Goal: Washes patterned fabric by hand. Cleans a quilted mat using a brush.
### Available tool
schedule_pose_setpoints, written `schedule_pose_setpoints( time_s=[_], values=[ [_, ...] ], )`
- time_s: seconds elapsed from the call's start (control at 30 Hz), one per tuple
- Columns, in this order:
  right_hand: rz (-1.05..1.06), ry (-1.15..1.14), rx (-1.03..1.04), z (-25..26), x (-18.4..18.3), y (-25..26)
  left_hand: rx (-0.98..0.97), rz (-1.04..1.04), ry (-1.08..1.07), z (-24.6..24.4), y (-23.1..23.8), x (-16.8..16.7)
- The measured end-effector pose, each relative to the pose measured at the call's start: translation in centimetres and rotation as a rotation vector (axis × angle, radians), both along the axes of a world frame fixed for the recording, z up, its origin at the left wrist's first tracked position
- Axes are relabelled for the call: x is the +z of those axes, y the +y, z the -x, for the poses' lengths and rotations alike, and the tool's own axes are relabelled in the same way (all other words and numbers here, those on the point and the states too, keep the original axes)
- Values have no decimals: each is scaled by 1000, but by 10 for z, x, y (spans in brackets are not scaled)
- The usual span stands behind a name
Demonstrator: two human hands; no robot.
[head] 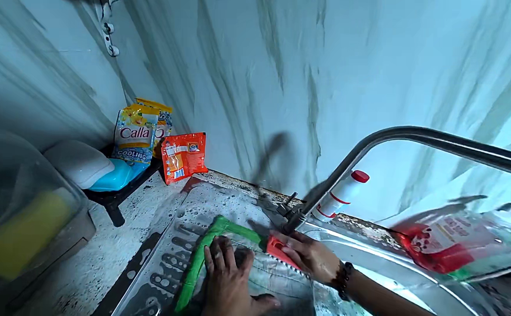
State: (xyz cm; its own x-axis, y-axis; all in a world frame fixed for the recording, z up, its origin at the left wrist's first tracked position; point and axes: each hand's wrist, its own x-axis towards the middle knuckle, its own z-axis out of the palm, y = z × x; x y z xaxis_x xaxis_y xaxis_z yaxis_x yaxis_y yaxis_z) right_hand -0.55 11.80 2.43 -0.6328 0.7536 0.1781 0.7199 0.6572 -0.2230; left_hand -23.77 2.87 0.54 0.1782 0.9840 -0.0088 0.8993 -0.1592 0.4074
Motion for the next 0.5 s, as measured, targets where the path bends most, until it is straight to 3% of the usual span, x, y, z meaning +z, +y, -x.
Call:
schedule_pose_setpoints(
  time_s=[0.2, 0.27, 0.4, 0.43, 0.5],
  values=[
    [338, -78, -149, 158, 19, 43, 16, 6, 10, 0, -1, 6],
    [293, -82, -88, 138, 14, 42, 22, 1, 25, 4, -1, 3],
    [84, 12, 7, 7, -1, -1, -7, -10, 34, 0, -1, -1],
    [44, 36, 18, -4, -3, -5, -15, 2, 33, -3, -1, 0],
    [58, 2, -18, 26, 2, 0, -8, 42, 49, -7, 0, 3]
  ],
)
